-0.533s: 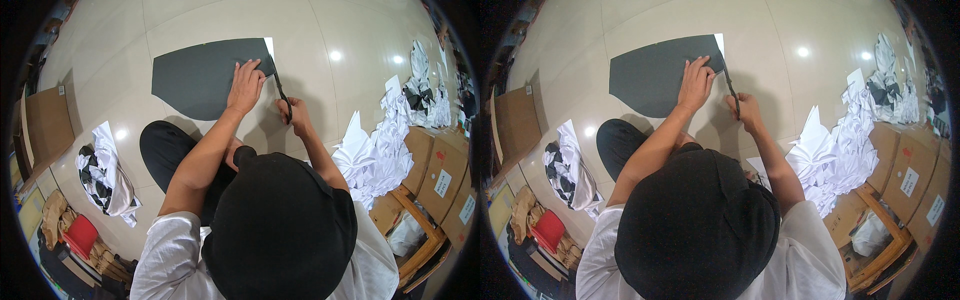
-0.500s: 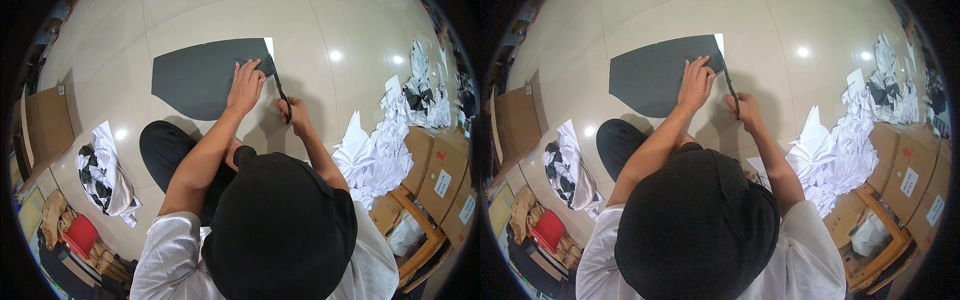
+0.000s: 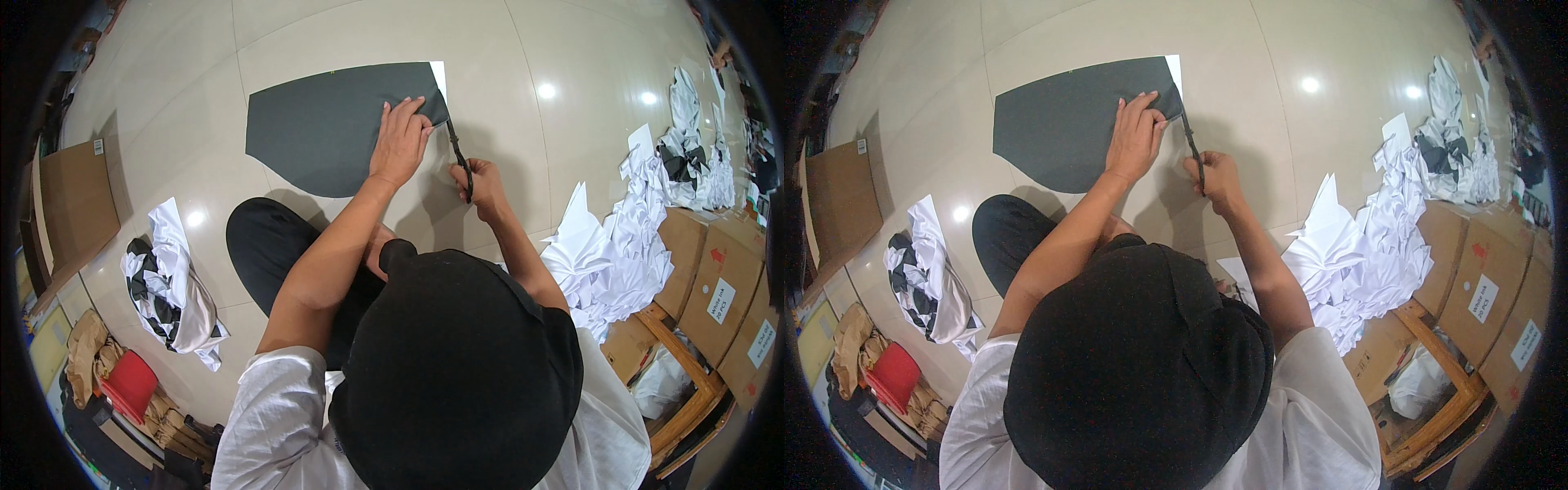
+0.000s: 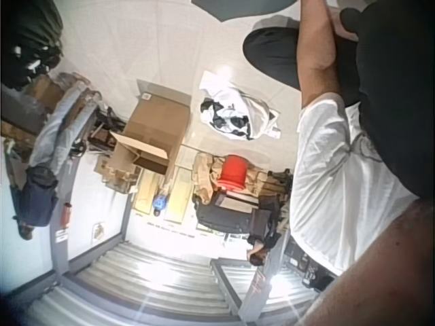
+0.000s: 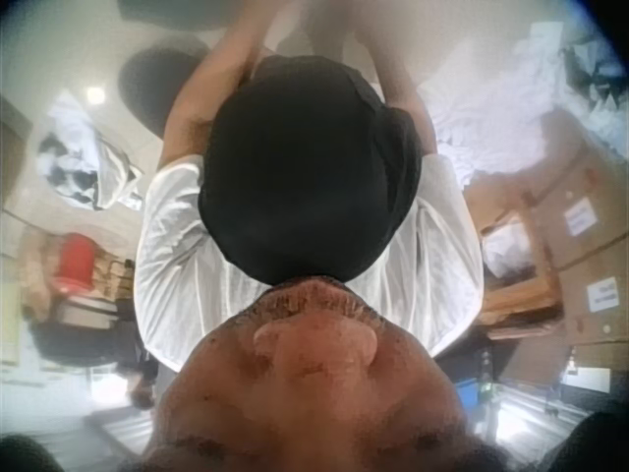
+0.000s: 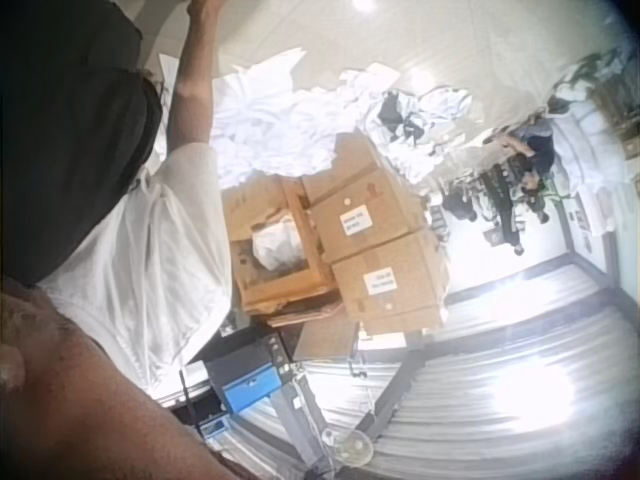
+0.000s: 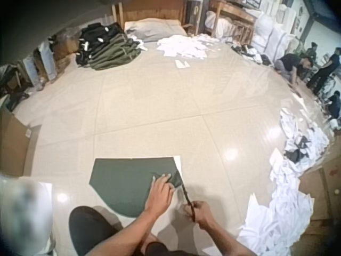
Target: The person sits on the floor and uses scissors to cut a dark fabric piece along the edge of a white paper pattern. They align the pattern, cut along the outline, and remove the excess fabric.
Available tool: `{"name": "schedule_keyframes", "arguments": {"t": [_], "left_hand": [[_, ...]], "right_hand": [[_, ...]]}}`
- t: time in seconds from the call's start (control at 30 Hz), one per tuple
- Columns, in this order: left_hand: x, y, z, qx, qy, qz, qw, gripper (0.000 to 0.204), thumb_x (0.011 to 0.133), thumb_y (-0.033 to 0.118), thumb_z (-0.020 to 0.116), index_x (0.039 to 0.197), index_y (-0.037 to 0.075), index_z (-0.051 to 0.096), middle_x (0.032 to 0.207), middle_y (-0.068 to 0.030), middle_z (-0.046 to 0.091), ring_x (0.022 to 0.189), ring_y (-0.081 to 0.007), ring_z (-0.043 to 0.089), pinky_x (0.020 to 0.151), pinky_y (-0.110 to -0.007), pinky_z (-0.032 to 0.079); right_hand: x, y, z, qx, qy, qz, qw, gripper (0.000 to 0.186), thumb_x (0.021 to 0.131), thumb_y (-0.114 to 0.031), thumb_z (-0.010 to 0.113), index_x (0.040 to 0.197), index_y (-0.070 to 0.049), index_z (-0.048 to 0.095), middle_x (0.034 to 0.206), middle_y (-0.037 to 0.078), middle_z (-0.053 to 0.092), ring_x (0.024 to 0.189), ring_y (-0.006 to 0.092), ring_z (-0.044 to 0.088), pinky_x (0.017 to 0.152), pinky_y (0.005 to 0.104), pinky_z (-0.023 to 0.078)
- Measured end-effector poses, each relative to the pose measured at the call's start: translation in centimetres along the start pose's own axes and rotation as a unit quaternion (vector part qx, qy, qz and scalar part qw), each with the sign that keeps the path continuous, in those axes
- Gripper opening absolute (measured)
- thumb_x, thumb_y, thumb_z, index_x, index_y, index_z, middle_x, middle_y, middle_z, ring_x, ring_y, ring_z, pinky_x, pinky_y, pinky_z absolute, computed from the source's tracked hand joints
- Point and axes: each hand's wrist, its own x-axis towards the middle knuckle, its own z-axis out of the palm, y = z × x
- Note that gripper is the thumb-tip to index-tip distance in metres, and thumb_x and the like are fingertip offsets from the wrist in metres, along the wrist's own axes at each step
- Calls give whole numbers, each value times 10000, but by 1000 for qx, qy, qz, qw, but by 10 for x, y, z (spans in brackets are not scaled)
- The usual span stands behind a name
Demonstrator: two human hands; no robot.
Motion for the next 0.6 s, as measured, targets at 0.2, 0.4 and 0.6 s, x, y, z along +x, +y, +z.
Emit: {"name": "schedule_keyframes", "arguments": {"t": [0.2, 0.4, 0.6], "left_hand": [[-1, 0, 0, 1, 5, 3, 1000, 152, 1089, 222, 626, 1158, 87, 626, 1521, -148, 563, 1482, -382, 497, 1292, -641, 313], [0, 1, -1, -3, 4, 3, 1000, 144, 1086, 208, 629, 1159, 84, 625, 1525, -148, 563, 1480, -381, 502, 1292, -640, 315], [0, 0, -1, -7, 7, 2, 1000, 142, 1089, 207, 624, 1160, 85, 624, 1534, -146, 560, 1480, -378, 504, 1293, -637, 314]], "right_hand": [[-3, -6, 2, 14, -6, 9, 1000, 331, 873, -316, 819, 743, -74, 635, 613, 1, 579, 498, 107, 528, 475, 297, 397], [10, -11, 4, 10, -9, 2, 1000, 369, 871, -348, 835, 734, -80, 622, 599, 8, 576, 484, 115, 530, 469, 294, 394], [18, -12, 7, 33, -13, -11, 999, 358, 871, -330, 837, 738, -69, 630, 600, 15, 589, 481, 120, 548, 461, 293, 406]]}}
